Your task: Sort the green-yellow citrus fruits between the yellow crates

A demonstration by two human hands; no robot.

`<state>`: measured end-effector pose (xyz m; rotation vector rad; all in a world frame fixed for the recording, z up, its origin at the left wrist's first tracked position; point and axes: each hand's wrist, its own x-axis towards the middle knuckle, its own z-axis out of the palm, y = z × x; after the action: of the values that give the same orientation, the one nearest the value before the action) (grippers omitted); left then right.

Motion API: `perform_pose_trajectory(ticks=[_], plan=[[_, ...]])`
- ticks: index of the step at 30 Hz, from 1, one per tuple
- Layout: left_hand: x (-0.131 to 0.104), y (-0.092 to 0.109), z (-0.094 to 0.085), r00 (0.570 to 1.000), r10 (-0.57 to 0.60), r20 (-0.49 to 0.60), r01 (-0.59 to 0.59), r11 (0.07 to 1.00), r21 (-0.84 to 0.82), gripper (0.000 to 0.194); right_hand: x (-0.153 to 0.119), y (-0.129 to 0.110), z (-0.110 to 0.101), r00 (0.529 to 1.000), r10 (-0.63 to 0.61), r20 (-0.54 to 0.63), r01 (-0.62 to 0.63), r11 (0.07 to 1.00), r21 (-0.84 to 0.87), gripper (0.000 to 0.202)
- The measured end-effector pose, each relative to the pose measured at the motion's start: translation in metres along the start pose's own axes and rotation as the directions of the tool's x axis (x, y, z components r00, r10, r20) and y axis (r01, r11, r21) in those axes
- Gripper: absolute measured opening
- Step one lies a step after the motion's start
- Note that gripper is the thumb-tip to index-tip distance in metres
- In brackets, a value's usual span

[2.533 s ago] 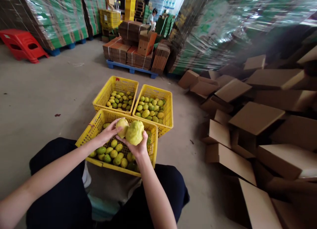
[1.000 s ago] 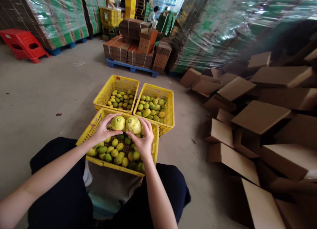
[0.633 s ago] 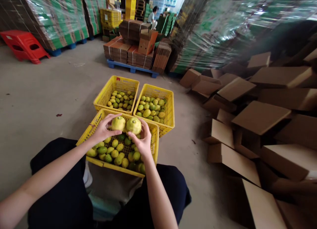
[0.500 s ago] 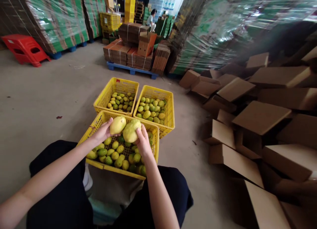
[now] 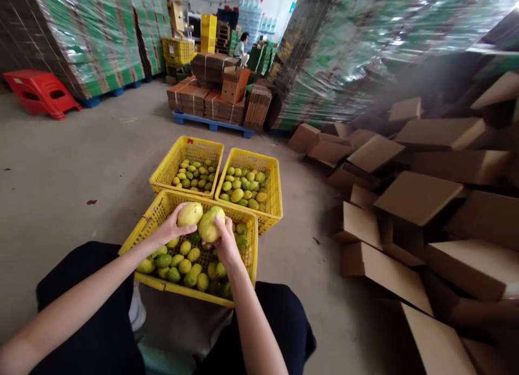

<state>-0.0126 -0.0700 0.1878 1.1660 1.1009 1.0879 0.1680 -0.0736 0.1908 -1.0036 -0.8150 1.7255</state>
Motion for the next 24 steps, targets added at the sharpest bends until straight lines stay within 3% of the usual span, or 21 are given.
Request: perform_pose_trajectory(ticks=[5,12,20,24], plan=[[0.002,-0.002,0.000,0.993,0.098,-0.062,-0.091,0.990,0.104,0.068,-0.002,0.008,-0.001,0.992,-0.124,0.020,0.125,0.992,-0.021,0.054],[0.003,0.005,-0.007,0.997,0.070,-0.041,-0.067,0.995,0.071,0.051,0.004,0.027,-0.001,0.995,-0.096,0.019,0.096,0.995,-0.006,0.055],[-0.013,0.029,-0.004,0.983,0.135,0.128,-0.139,0.990,0.025,0.064,-0.020,-0.006,-0.007,0.968,-0.240,0.067,0.249,0.948,-0.199,0.065],[-0.016,0.035,-0.001,0.970,0.188,0.152,-0.193,0.981,0.021,0.063,-0.031,-0.020,-0.002,0.958,-0.280,0.054,0.285,0.929,-0.238,0.054]])
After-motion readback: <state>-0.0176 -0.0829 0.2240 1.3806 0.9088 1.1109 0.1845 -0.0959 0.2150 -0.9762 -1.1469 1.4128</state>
